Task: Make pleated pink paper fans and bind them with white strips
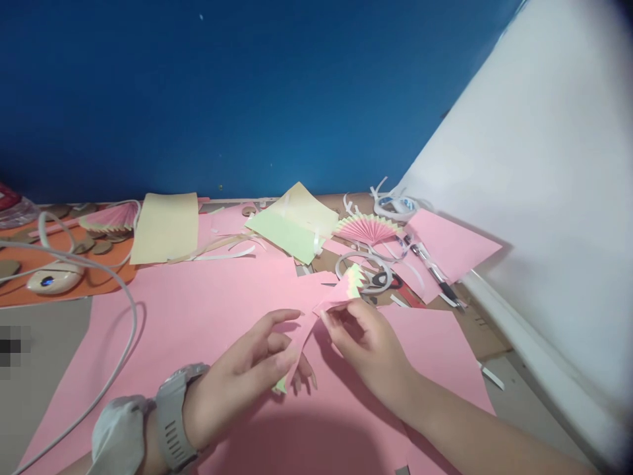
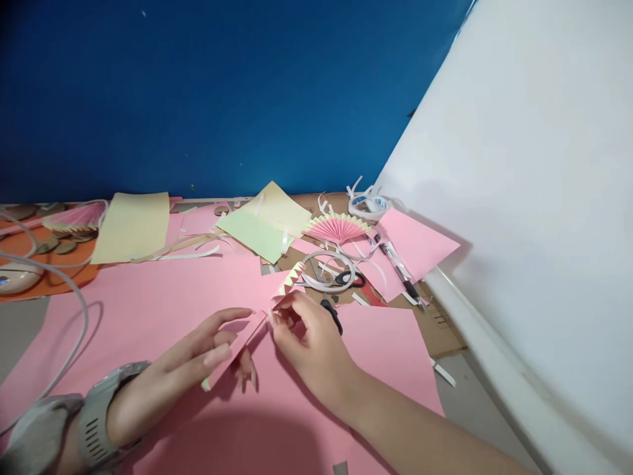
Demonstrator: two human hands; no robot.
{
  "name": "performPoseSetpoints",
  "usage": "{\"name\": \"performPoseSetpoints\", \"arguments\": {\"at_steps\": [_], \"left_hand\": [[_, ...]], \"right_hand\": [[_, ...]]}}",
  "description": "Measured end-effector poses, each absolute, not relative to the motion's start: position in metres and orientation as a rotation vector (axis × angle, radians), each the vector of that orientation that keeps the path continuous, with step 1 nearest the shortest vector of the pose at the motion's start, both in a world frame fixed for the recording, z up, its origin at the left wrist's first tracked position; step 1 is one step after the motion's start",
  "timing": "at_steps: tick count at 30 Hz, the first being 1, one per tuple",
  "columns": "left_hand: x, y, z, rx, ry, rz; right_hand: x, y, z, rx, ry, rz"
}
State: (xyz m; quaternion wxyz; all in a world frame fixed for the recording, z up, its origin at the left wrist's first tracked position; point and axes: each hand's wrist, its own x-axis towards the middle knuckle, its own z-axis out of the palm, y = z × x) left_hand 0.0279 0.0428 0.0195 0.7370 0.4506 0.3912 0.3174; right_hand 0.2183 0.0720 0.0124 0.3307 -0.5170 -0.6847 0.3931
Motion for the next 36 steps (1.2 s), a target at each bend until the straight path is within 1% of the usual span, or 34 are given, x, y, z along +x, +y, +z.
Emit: {"name": "performPoseSetpoints", "arguments": {"at_steps": [9,14,17,22,27,30,36], "left_hand": [[0.023,0.047,0.014,0.957,0.788,0.635],[0.021,0.049,0.012,0.891,0.740,0.638],[0.021,0.050,0.012,0.851,0.735,0.634],[0.019,0.051,0.013,0.747,0.744,0.621],[0.017,0.050,0.014,0.634,0.662,0.724],[0.019,0.049,0.011,0.671,0.646,0.810],[0.028,0.046,0.005,0.902,0.979,0.919]], "right_hand": [[0.221,0.074,0.015,-1.120,-1.686,1.365],[0.226,0.080,0.008,-0.943,-1.341,1.876],[0.226,0.081,0.005,-0.806,-1.127,2.018],[0.225,0.083,0.009,-0.795,-1.077,1.874],[0.225,0.088,0.012,-1.021,-1.122,1.590],[0.225,0.090,0.011,-1.068,-1.084,1.539],[0.227,0.089,0.011,-1.154,-1.225,1.503]]}}
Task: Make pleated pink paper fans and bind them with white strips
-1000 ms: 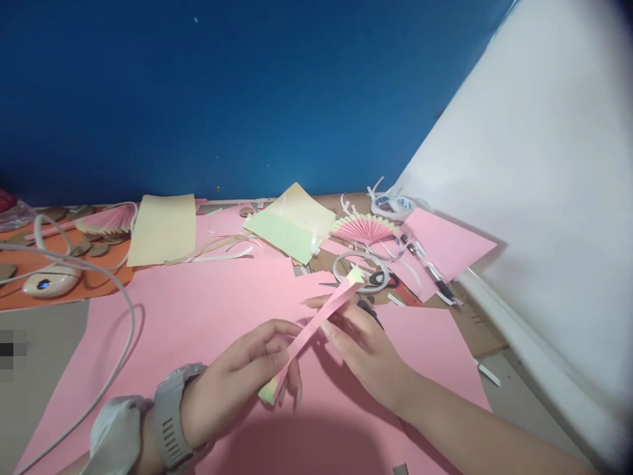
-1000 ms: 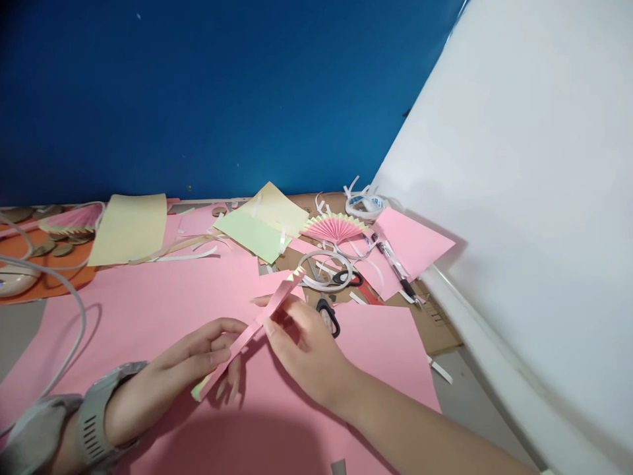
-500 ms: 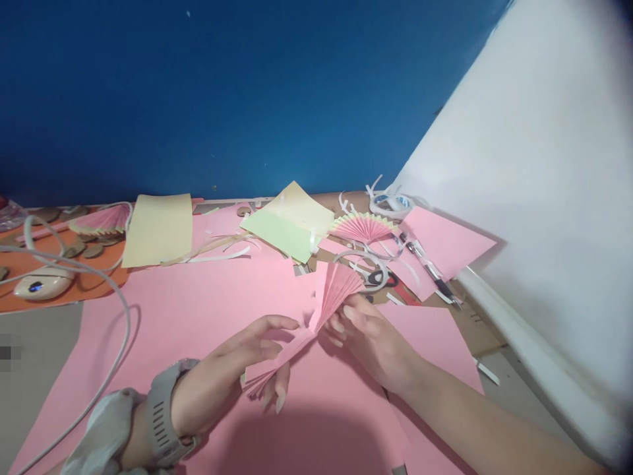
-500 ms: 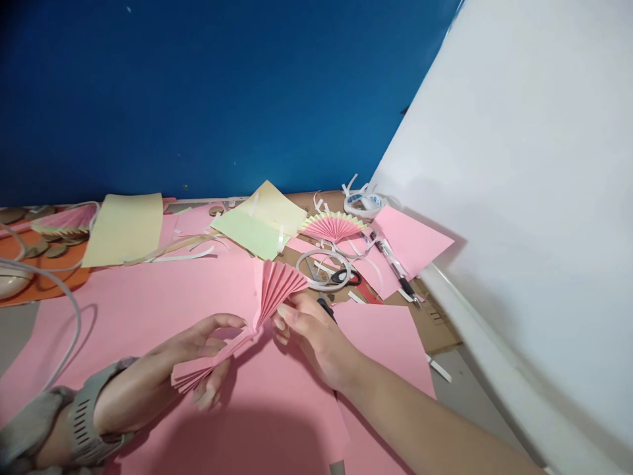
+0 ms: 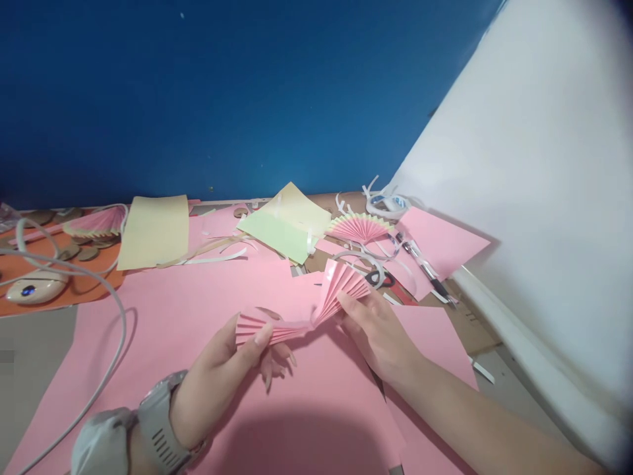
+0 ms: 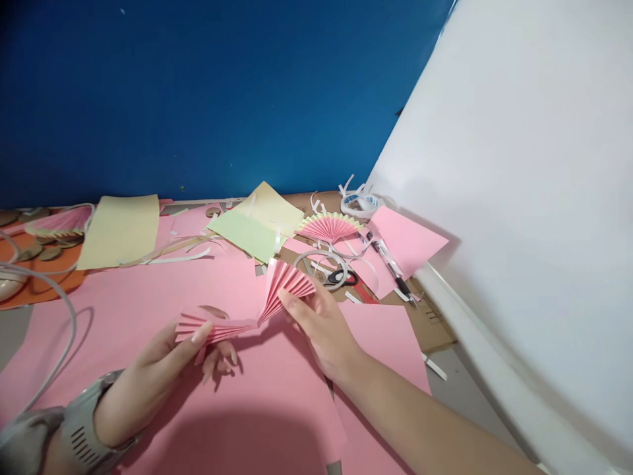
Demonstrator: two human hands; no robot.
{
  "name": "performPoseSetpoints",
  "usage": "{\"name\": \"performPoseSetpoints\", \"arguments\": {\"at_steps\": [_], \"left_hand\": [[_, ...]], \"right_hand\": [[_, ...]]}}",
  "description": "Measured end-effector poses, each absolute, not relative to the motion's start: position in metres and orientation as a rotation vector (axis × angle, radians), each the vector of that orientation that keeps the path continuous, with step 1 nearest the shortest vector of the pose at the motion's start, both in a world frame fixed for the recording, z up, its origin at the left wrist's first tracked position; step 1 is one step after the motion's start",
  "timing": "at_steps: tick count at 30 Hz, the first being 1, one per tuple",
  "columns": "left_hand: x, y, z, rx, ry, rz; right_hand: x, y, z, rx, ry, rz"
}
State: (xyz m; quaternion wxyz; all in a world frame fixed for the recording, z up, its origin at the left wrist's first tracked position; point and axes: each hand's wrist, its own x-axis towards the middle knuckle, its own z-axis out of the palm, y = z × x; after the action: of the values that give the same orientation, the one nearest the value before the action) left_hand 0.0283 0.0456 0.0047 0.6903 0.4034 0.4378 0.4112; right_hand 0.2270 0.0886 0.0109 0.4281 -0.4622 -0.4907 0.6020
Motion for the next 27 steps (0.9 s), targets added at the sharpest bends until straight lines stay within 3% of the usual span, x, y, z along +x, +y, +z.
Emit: {"name": "performPoseSetpoints", "arguments": {"at_steps": [6,15,27], "left_hand": [[0.025,0.045,0.008,0.971,1.207,0.939],[0.020,0.048,0.004,1.002,1.371,1.093],[0.017,0.043,0.007,0.958,1.656,0.970]], "right_hand": [[0.229,0.087,0.010,-1.142,-1.168,1.520],[0.227,0.085,0.013,-1.261,-1.491,1.226],[0.232,0.079,0.016,-1.238,-1.638,1.140]]}}
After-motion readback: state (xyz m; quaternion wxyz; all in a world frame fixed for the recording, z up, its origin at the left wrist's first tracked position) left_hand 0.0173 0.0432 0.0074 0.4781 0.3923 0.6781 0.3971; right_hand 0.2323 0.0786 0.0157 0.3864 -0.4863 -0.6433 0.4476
